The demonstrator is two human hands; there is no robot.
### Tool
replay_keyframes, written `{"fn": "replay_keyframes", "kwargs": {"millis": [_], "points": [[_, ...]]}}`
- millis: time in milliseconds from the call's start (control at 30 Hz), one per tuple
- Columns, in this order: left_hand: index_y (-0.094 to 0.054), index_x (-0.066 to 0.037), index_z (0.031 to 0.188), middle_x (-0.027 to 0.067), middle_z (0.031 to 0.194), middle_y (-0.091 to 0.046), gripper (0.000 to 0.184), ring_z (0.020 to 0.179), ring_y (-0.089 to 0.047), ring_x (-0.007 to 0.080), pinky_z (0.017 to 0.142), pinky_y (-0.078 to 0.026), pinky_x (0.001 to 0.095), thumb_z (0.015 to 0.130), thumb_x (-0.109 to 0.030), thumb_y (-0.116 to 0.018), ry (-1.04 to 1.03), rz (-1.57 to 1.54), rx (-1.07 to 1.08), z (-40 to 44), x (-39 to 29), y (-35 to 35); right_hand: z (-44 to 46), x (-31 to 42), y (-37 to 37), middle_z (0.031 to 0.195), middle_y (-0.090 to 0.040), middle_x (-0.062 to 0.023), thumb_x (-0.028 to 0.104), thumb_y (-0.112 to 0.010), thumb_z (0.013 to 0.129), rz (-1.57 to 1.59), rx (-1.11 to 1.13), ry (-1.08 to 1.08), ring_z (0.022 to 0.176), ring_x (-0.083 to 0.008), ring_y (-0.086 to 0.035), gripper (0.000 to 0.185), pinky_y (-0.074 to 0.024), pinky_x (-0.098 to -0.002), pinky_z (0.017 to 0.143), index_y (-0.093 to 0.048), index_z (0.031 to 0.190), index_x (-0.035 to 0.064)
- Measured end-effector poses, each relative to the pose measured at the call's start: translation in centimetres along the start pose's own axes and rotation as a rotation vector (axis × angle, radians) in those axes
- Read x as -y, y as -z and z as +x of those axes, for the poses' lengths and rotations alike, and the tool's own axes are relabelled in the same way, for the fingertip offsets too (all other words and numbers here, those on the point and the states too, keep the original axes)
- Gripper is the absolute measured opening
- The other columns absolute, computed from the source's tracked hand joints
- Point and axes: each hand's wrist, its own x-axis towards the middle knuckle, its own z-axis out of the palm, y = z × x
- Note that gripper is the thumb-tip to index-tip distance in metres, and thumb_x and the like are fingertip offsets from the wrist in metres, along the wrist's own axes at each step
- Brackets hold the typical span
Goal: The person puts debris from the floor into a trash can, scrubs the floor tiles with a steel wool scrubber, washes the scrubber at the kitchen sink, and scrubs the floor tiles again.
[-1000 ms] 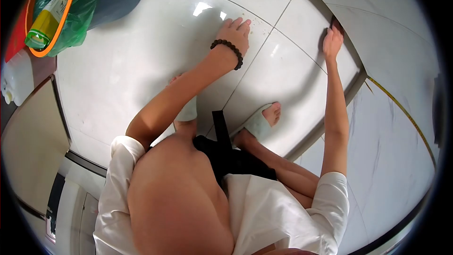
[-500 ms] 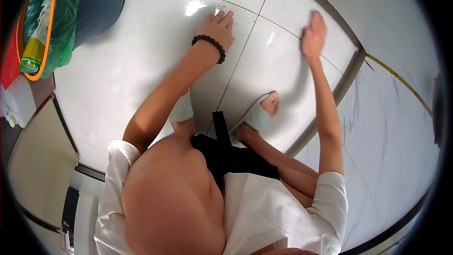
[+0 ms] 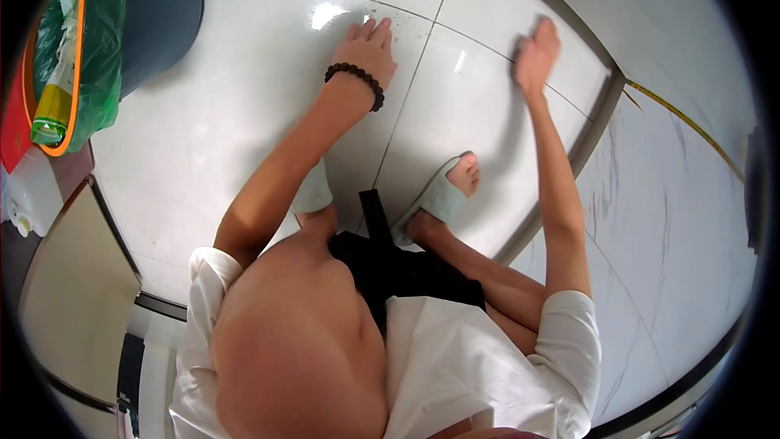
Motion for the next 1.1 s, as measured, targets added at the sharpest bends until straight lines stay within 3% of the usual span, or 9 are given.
{"fn": "replay_keyframes", "kwargs": {"millis": [133, 267, 367, 500, 700, 833, 900, 933, 1100], "points": [[-0.044, -0.001, 0.148, 0.0089, 0.162, -0.033, 0.057, 0.148, -0.034, 0.0271, 0.122, -0.029, 0.0420, 0.103, -0.035, -0.050, 0.019, 0.008, 0.012, 0.3, 0.3, -0.3, 3.6, 12.5, -2.5, 0.140, -0.053, -0.0280, 0.014, -0.058, 0.080, 0.215, 0.076, 0.156, 0.132, -0.0446, -0.045, 0.061, -0.0297, -0.0531, 0.116, -0.049, 0.136, -0.0079], [-0.041, -0.001, 0.150, 0.0084, 0.163, -0.033, 0.057, 0.149, -0.033, 0.0267, 0.122, -0.029, 0.0424, 0.103, -0.034, -0.049, -0.018, 0.009, 0.001, 0.2, 0.7, -0.4, 4.1, 16.1, -2.8, 0.144, -0.052, -0.0252, 0.016, -0.058, 0.084, 0.277, 0.148, 0.246, 0.137, -0.0412, -0.043, 0.059, -0.0294, -0.0516, 0.118, -0.050, 0.137, -0.0077], [-0.040, -0.001, 0.150, 0.0074, 0.163, -0.032, 0.057, 0.149, -0.034, 0.0258, 0.122, -0.029, 0.0422, 0.103, -0.032, -0.048, -0.038, -0.039, 0.015, 0.1, 1.1, -0.4, 4.2, 12.2, -2.5, 0.145, -0.051, -0.0241, 0.014, -0.053, 0.087, 0.221, 0.212, 0.328, 0.136, -0.0408, -0.045, 0.056, -0.0302, -0.0499, 0.118, -0.050, 0.138, -0.0080], [-0.041, -0.001, 0.150, 0.0066, 0.164, -0.032, 0.056, 0.149, -0.034, 0.0252, 0.122, -0.030, 0.0415, 0.103, -0.031, -0.047, -0.033, -0.047, -0.021, 0.2, 1.3, -1.0, 1.8, -0.2, -1.0, 0.140, -0.055, -0.0268, 0.013, -0.045, 0.091, 0.053, 0.002, 0.173, 0.131, -0.0429, -0.050, 0.052, -0.0327, -0.0490, 0.117, -0.051, 0.137, -0.0089], [-0.041, -0.001, 0.150, 0.0090, 0.163, -0.033, 0.057, 0.148, -0.036, 0.0264, 0.122, -0.029, 0.0413, 0.104, -0.035, -0.045, -0.030, 0.011, 0.012, 0.1, 0.7, -0.1, -7.9, -17.1, 3.5, 0.146, -0.052, -0.0259, 0.024, -0.039, 0.097, -0.265, 0.065, -0.337, 0.134, -0.0445, -0.048, 0.057, -0.0315, -0.0484, 0.118, -0.048, 0.143, -0.0080], [-0.042, -0.001, 0.149, 0.0107, 0.163, -0.033, 0.056, 0.147, -0.037, 0.0269, 0.122, -0.029, 0.0411, 0.105, -0.036, -0.044, -0.015, 0.031, 0.015, 0.4, 0.6, -0.3, -12.4, -19.9, 5.3, 0.148, -0.049, -0.0268, 0.029, -0.036, 0.099, -0.355, 0.104, -0.468, 0.135, -0.0446, -0.047, 0.059, -0.0326, -0.0473, 0.117, -0.046, 0.145, -0.0085], [-0.042, -0.001, 0.149, 0.0110, 0.163, -0.033, 0.056, 0.147, -0.037, 0.0270, 0.122, -0.029, 0.0409, 0.105, -0.035, -0.044, -0.023, 0.021, 0.005, 0.3, 0.8, -0.5, -13.1, -20.1, 6.2, 0.149, -0.048, -0.0259, 0.032, -0.033, 0.101, -0.268, 0.133, -0.679, 0.136, -0.0433, -0.046, 0.061, -0.0336, -0.0453, 0.116, -0.044, 0.146, -0.0068], [-0.042, 0.000, 0.149, 0.0111, 0.163, -0.033, 0.056, 0.147, -0.037, 0.0271, 0.122, -0.029, 0.0408, 0.105, -0.035, -0.044, -0.029, 0.007, 0.008, 0.3, 0.9, -0.5, -13.6, -20.7, 6.3, 0.153, -0.046, -0.0197, 0.040, -0.030, 0.101, -0.245, 0.120, -0.801, 0.138, -0.0383, -0.045, 0.061, -0.0341, -0.0423, 0.116, -0.051, 0.143, 0.0009], [-0.042, 0.000, 0.149, 0.0112, 0.163, -0.033, 0.055, 0.147, -0.037, 0.0273, 0.122, -0.029, 0.0407, 0.105, -0.035, -0.043, -0.035, -0.002, -0.006, 0.2, 1.0, -0.6, -14.6, -23.4, 6.8, 0.144, -0.052, -0.0228, 0.044, -0.030, 0.102, -0.167, 0.197, -0.930, 0.132, -0.0430, -0.049, 0.057, -0.0388, -0.0471, 0.109, -0.052, 0.141, 0.0076]]}}
